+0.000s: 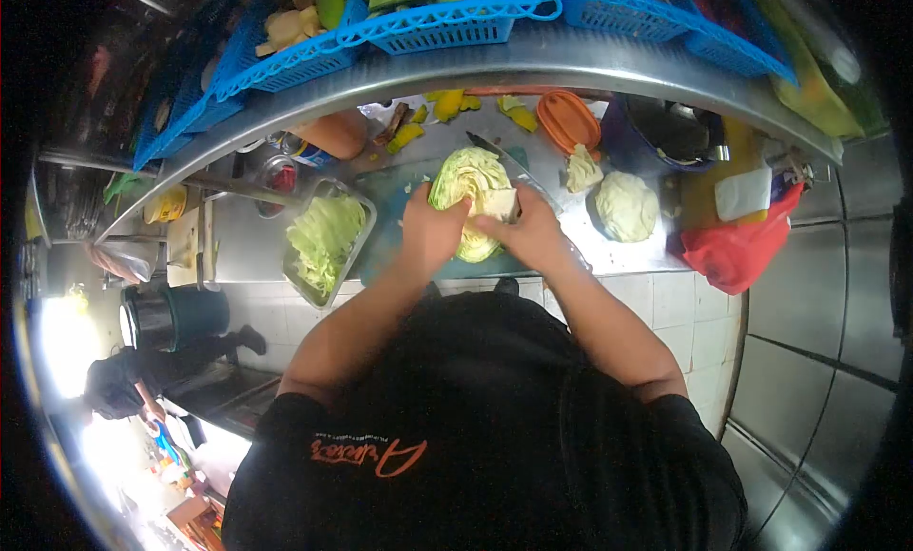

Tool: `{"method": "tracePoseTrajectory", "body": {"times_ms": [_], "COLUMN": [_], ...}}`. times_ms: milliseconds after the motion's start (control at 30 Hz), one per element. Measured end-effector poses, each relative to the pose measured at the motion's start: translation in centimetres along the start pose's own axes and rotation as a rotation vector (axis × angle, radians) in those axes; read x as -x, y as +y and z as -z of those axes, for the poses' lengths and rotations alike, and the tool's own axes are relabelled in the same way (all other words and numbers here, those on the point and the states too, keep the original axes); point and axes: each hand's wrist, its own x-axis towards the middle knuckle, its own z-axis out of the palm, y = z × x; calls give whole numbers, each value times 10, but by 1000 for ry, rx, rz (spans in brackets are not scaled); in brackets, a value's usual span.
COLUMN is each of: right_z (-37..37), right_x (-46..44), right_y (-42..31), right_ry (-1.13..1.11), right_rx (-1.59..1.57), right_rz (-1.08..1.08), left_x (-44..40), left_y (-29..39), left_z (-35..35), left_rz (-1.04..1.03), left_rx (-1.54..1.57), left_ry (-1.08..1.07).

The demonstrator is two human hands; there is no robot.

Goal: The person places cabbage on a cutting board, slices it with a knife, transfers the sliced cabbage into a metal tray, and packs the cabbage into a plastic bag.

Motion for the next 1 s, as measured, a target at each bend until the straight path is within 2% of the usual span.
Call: {"method": "tracePoseTrajectory", "body": {"times_ms": [67, 167, 267, 333, 433, 533, 600, 667, 700, 800, 833, 867, 933, 967, 1000], "right_z": [-8, -8, -1, 2, 3, -23, -25, -25, -22, -19, -19, -22, -22, -19, -11], "right_x": [1, -6, -6, -10, -16, -25, -33, -26, -23, -37, -40, -38, -32, -33, -33], "right_y": [3, 11, 19, 28, 28, 40, 52, 20, 6, 15, 13, 11, -3, -1, 3], "right_ry": [135, 164, 91, 5, -143, -140, -198, 6, 123, 18, 77, 57, 27, -68, -160], "right_rx": [-16, -120, -106, -138, -367, -1336, -1549, -1568, -1439, -1436, -1358, -1331, -1273, -1165, -1056], "right_rz": [7, -5, 53, 68, -101, -133, -197, -360, -312, -285, -389, -381, -355, -339, -323], "left_x": [6, 1, 4, 2, 1, 2, -1, -3, -4, -3, -1, 0, 2, 3, 8], "left_y": [9, -4, -12, -22, -33, -48, -50, -43, -42, -43, -45, -45, -48, -49, -41], "left_z": [-3, -1, -2, 3, 8, 0, -4, -3, -4, -4, -1, 2, 15, 21, 30], "left_rz": [-71, -68, 236, 334, 446, 467, 449, 432, 411, 313, 259, 203, 238, 254, 201], "left_rx": [-152, 40, 688, 860, 1042, 1248, 1319, 1307, 1265, 1129, 1073, 1013, 1064, 1092, 958], "left_ry": [51, -94, -276, -422, -563, -600, -613, -631, -579, -435, -397, -362, -339, -330, -324]}}
